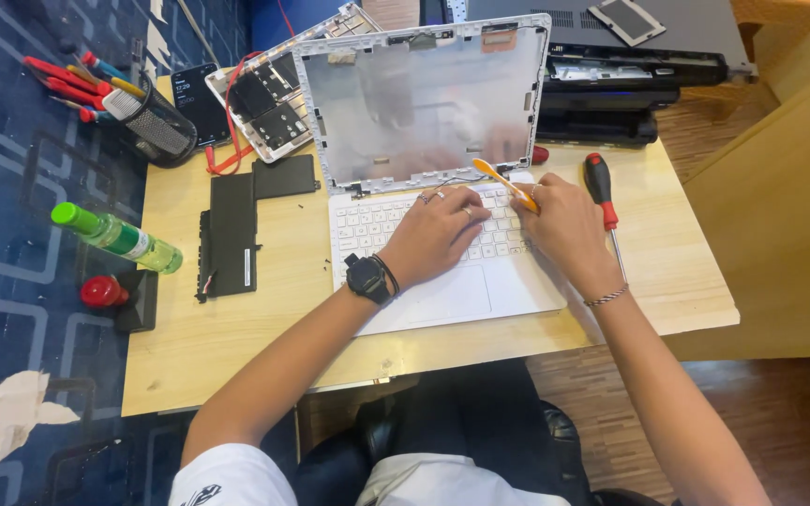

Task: Repairing a laptop by cleaning and manipulating internal ribbon cables and connectors using a toothbrush and hands

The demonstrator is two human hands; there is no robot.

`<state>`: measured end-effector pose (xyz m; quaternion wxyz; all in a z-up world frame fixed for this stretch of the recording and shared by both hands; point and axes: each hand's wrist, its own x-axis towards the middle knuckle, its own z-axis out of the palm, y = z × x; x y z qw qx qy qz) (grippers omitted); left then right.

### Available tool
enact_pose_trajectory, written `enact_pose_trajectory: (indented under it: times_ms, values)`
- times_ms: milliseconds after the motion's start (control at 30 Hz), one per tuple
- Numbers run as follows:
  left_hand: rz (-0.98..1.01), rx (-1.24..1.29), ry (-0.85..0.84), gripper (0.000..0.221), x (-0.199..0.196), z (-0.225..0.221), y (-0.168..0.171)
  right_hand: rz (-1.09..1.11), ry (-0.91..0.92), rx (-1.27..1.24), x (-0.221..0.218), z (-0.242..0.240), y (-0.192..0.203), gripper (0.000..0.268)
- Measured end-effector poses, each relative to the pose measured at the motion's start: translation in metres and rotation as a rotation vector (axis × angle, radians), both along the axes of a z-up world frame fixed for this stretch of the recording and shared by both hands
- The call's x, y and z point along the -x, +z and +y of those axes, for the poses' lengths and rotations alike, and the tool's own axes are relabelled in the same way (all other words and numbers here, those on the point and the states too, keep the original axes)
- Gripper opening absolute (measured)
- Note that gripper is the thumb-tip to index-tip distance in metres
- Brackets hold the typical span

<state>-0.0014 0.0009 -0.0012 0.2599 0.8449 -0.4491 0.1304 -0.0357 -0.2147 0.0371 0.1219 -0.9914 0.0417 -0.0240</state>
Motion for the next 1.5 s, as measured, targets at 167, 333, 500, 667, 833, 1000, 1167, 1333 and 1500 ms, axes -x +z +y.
enact_pose_trajectory:
  times_ms: [167, 333, 500, 667, 833, 1000, 1167, 1333, 1500]
  values:
    - [0.035, -0.028, -0.004, 0.02, -0.001, -0.001, 0.002, -0.054, 0.022, 0.004, -0.011, -0.008, -0.025, 0.024]
    - [0.073, -0.062, -0.001, 0.022, -0.001, -0.001, 0.002, -0.001, -0.004, -0.155, -0.031, -0.01, -0.035, 0.023]
    - [0.051, -0.132, 0.034, 0.023, 0.001, -0.002, 0.003, -0.021, 0.043, -0.18, -0.048, -0.017, -0.058, 0.009]
    - [0.035, -0.107, 0.039, 0.023, -0.001, -0.004, 0.002, -0.07, 0.062, -0.232, -0.041, -0.015, -0.047, 0.005]
    - [0.041, -0.034, 0.035, 0.021, -0.004, -0.002, 0.0, -0.267, 0.132, -0.412, -0.006, 0.01, -0.02, 0.005]
    - [-0.129, 0.35, 0.0, 0.011, -0.009, -0.003, -0.012, -0.513, 0.048, -0.649, 0.026, 0.063, -0.014, 0.02]
    - [-0.237, 0.504, 0.055, 0.016, -0.008, 0.001, -0.009, -0.436, -0.208, -0.871, 0.024, 0.078, -0.02, 0.007]
    - [-0.285, 0.477, 0.102, 0.013, -0.007, 0.002, -0.012, -0.409, -0.334, -0.951, 0.03, 0.084, -0.019, 0.009]
    - [-0.12, 0.232, 0.081, 0.013, -0.004, 0.003, -0.009, -0.254, -0.209, -0.956, 0.036, 0.051, -0.021, 0.031]
